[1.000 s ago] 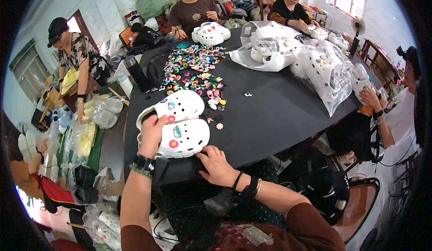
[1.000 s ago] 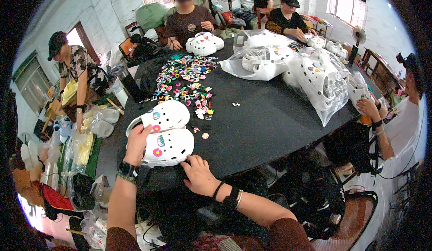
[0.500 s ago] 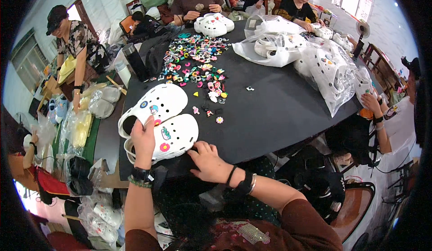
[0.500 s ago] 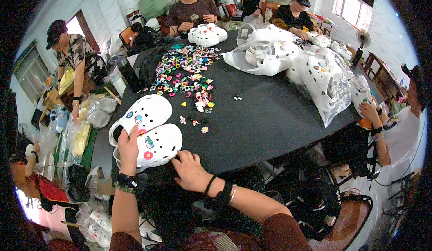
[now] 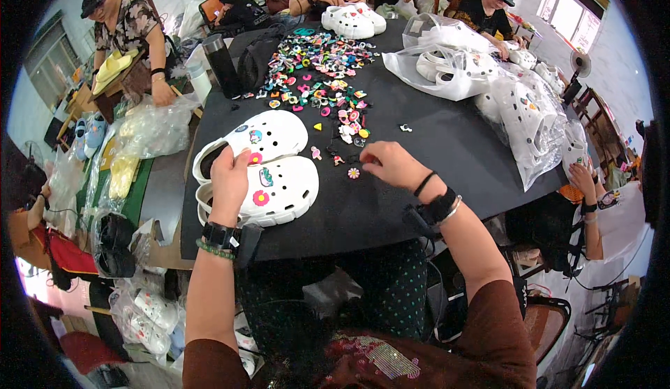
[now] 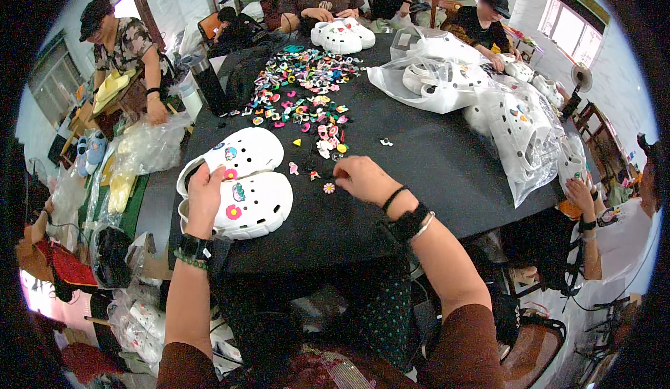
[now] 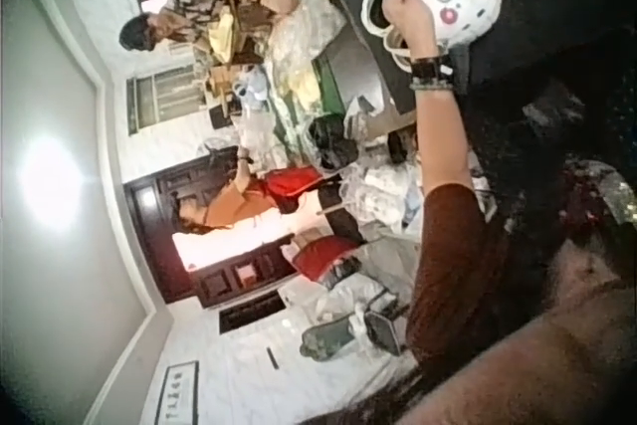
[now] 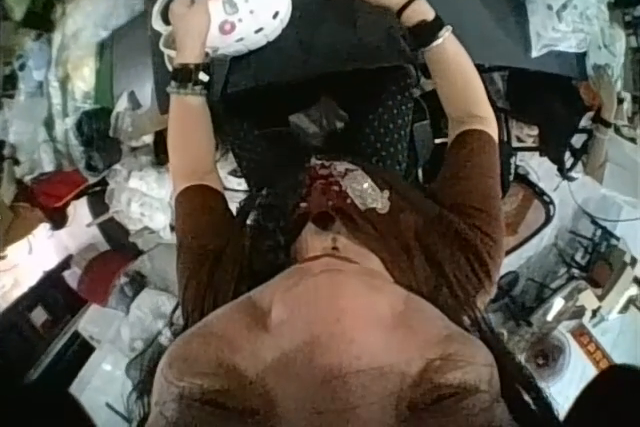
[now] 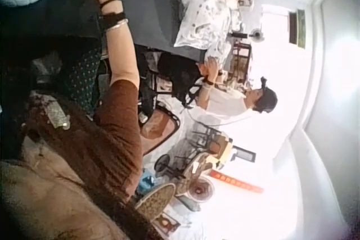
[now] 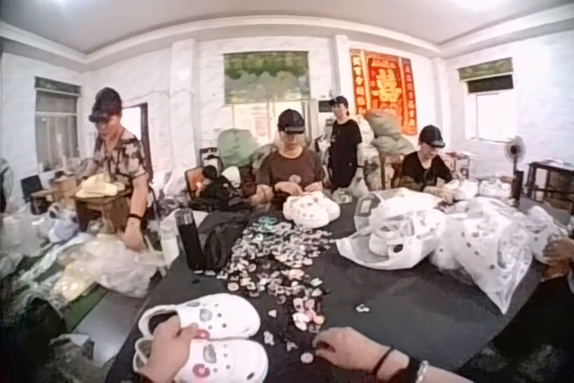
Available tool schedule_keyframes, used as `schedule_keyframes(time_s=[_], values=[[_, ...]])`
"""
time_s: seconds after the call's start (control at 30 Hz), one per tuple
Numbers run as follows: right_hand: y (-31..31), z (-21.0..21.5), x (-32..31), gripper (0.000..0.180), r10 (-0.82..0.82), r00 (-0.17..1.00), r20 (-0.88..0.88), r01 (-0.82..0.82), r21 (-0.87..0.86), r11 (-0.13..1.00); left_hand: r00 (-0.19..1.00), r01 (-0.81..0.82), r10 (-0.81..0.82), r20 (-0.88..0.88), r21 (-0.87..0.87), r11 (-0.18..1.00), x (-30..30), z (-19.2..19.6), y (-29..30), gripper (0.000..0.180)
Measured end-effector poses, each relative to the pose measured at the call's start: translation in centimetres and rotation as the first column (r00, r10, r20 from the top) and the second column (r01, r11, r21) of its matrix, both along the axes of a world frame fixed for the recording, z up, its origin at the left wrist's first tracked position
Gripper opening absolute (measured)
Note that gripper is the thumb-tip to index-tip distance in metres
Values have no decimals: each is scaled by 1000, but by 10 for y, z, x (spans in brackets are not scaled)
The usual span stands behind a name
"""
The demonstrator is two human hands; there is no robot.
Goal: Decorate shoes with small colorful charms and pack them into plastic bags.
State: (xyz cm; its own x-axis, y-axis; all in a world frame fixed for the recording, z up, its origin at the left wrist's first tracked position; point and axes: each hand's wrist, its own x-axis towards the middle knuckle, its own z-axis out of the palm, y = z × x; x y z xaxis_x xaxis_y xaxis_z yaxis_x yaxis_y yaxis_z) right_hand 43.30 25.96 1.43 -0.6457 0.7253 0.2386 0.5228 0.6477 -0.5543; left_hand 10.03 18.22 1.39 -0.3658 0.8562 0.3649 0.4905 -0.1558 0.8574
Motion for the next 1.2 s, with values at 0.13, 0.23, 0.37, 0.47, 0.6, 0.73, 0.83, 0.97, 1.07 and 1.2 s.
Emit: schedule_keyframes(time_s=[0.13, 0.23, 0.37, 0.47, 0.6, 0.73, 0.83, 0.97, 1.07, 1.2], values=[[24, -1, -33, 20, -32, 998, -53, 31, -2, 1000, 1000, -1, 1, 18, -31, 1000, 7, 8, -3, 20], [30, 1, -67, 34, -153, 987, 54, 155, -36, 987, 1000, 0, -1, 10, 56, 998, 9, 2, -3, 20], [32, -4, -85, 35, -220, 941, 255, 239, -45, 970, 1000, -10, 11, -22, 60, 998, 7, -2, -3, 20], [50, -35, -79, 29, -204, 951, 230, 207, 11, 978, 1000, 5, -5, 4, 26, 1000, 7, -2, -2, 19], [52, -37, -71, 13, -143, 985, 100, 141, 21, 990, 999, 24, -29, 39, 117, 993, 8, 0, -4, 18], [49, -19, -56, 12, -243, 969, 37, 246, -117, 962, 1000, 14, -14, 3, 43, 999, 4, 1, -4, 21], [57, -30, -38, 10, -290, 952, -100, 272, -163, 948, 1000, 8, -9, 4, 99, 995, 9, 1, -2, 24], [54, -24, -22, 9, -324, 937, -132, 275, -294, 915, 999, -11, 14, -32, 105, 994, 4, -5, 0, 27], [47, -15, -13, 11, -352, 916, -194, 200, -540, 817, 1000, -6, 9, -28, 100, 995, 1, -9, 1, 30], [40, -8, -6, 20, -408, 840, -358, -7, -759, 651, 1000, 1, -1, 7, 91, 996, -3, -11, 3, 33]])
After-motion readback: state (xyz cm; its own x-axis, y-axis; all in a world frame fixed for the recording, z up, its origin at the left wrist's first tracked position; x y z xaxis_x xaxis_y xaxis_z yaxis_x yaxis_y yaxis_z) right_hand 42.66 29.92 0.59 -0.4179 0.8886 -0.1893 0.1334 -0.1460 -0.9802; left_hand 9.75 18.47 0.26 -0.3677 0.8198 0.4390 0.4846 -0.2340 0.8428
